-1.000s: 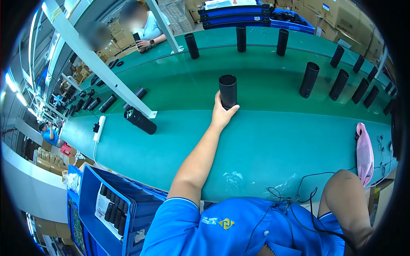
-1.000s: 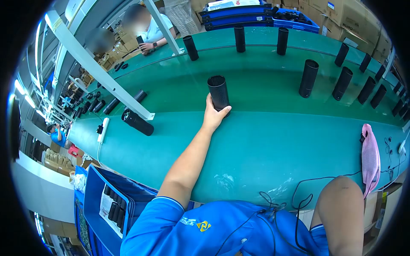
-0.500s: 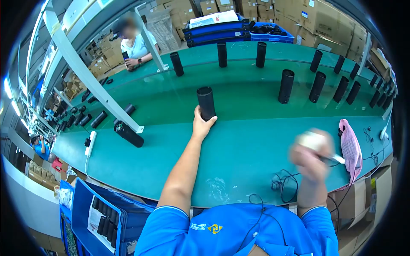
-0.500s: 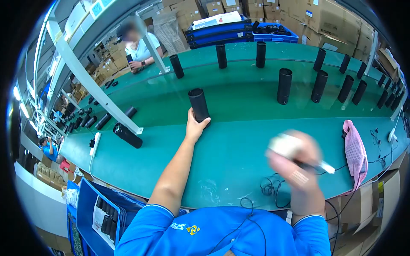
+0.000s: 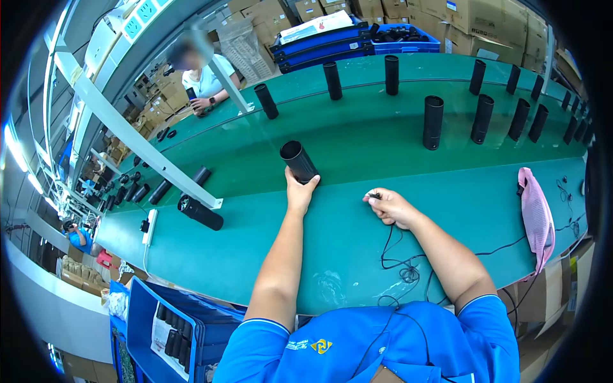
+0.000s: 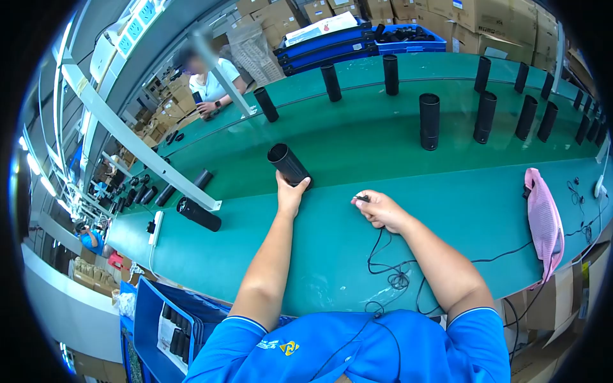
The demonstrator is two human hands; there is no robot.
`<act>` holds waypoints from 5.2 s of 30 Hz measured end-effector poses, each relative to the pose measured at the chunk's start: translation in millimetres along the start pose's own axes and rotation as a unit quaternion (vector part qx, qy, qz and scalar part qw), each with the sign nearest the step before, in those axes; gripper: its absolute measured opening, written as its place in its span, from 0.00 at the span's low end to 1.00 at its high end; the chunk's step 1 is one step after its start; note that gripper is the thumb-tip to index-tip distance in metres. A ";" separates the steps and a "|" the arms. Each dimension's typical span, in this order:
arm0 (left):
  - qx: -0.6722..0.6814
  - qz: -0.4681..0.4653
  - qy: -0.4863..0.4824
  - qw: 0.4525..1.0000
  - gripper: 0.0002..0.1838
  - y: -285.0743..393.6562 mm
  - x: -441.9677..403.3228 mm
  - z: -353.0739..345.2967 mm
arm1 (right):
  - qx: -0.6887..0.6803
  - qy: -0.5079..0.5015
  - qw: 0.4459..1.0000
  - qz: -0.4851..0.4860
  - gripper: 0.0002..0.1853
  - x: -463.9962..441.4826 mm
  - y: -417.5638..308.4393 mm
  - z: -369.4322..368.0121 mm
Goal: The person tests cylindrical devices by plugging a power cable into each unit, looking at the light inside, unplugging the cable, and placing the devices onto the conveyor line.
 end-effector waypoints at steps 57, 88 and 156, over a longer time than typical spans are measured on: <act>-0.747 0.186 0.173 0.615 0.32 -102.7 -190.4 277.7 | -0.125 0.049 0.987 0.092 0.13 2.4 4.9 27.6; 0.483 -0.003 -0.104 0.870 0.27 153.6 -6.5 -5.5 | -0.286 -0.072 0.954 0.048 0.09 24.8 -26.8 -5.1; 0.336 0.092 -0.225 0.910 0.30 174.3 123.0 -66.5 | 0.317 0.042 0.929 0.185 0.35 125.2 -103.9 -74.2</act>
Point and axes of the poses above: each hand's wrist, its own x-axis away from the middle knuckle, its own z-axis out of the back of the hand, y = z × x, the point moved 4 cm from there along -x, towards the middle knuckle
